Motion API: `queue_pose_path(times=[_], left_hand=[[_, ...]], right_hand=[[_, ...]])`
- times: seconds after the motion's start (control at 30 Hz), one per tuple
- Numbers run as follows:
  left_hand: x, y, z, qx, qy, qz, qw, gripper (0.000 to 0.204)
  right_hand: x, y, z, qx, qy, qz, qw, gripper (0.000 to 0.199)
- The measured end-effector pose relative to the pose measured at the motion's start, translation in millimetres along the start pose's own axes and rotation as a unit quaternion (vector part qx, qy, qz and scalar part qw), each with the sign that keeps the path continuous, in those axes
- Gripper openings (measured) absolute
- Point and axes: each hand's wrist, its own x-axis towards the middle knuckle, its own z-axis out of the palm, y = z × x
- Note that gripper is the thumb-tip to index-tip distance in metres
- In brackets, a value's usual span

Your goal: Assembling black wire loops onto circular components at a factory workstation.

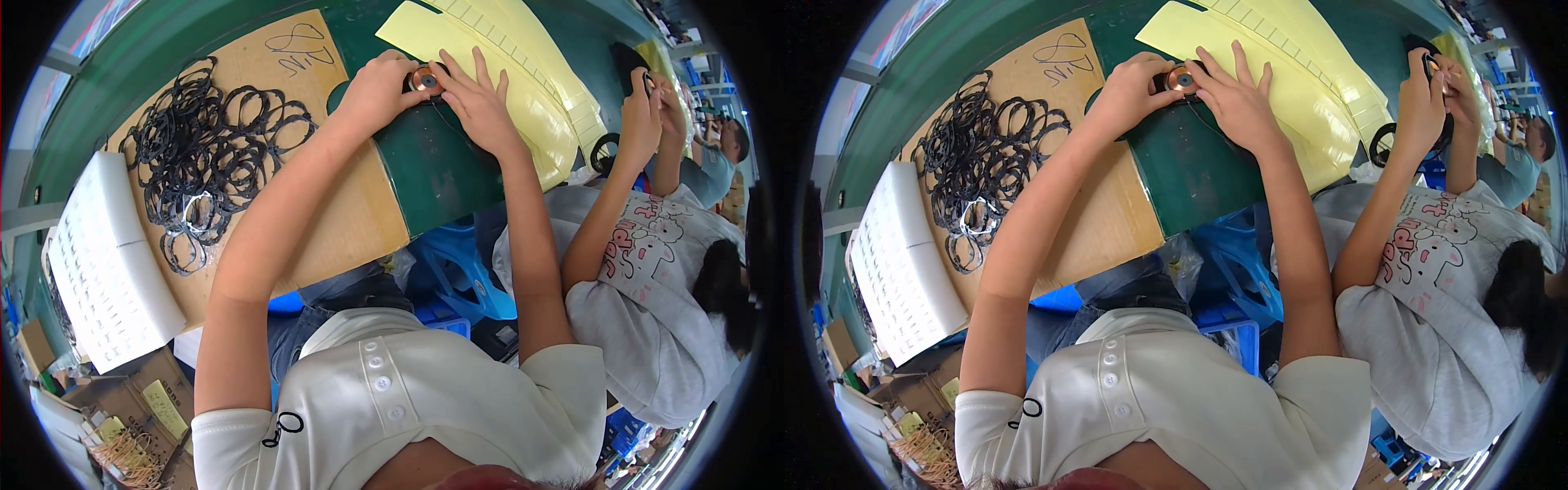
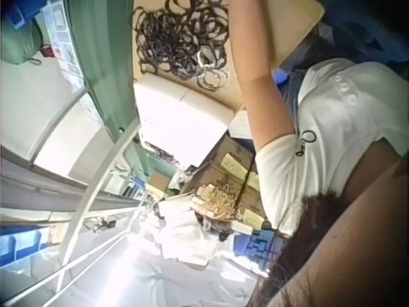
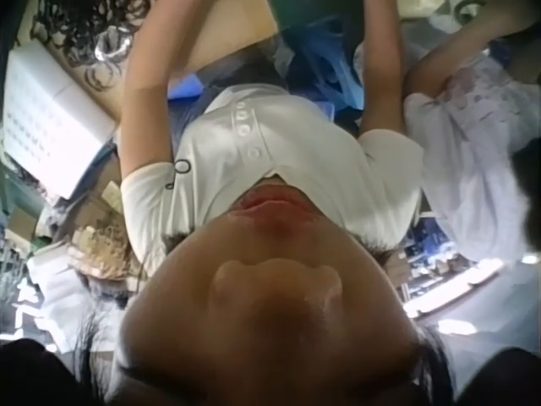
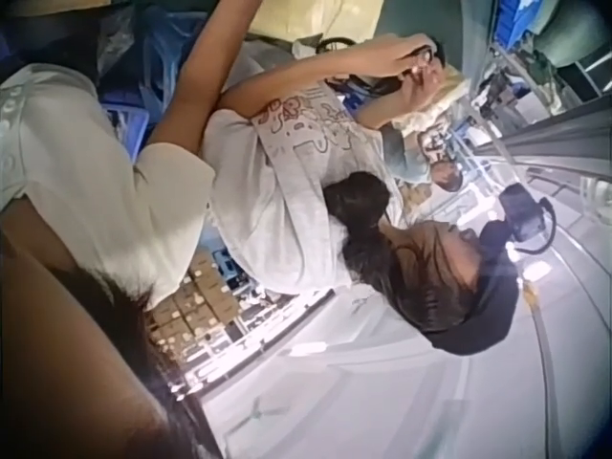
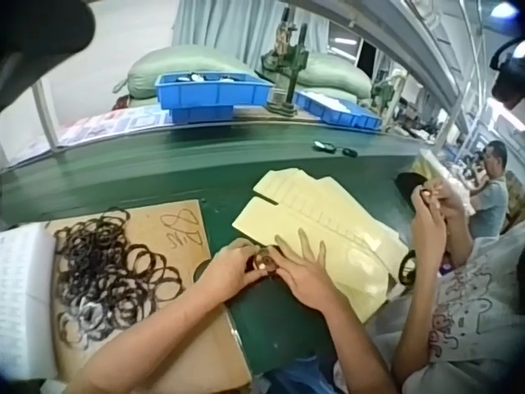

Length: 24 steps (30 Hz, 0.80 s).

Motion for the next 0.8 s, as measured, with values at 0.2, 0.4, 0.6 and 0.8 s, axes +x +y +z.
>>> queue_pose_path(times=[0.2, 0.4, 0.6, 0.8], left_hand=[[0, -5, 2, -0.035, 0.033, 0.040, 0.998, 0.023], [1, -7, 0, -0.050, 0.018, 0.050, 0.997, 0.030], [6, -19, 7, -0.024, 0.004, 0.120, 0.993, 0.038], [3, -20, 7, 0.031, -0.009, 0.105, 0.994, 0.042]], right_hand=[[-3, 3, 2, 0.101, -0.052, -0.009, 0.993, 0.038], [-2, 2, -2, 0.120, -0.086, 0.007, 0.989, 0.039], [-1, -6, -2, 0.145, -0.052, 0.042, 0.987, 0.038], [-10, -28, -33, 0.258, 0.048, 0.102, 0.960, 0.031]])
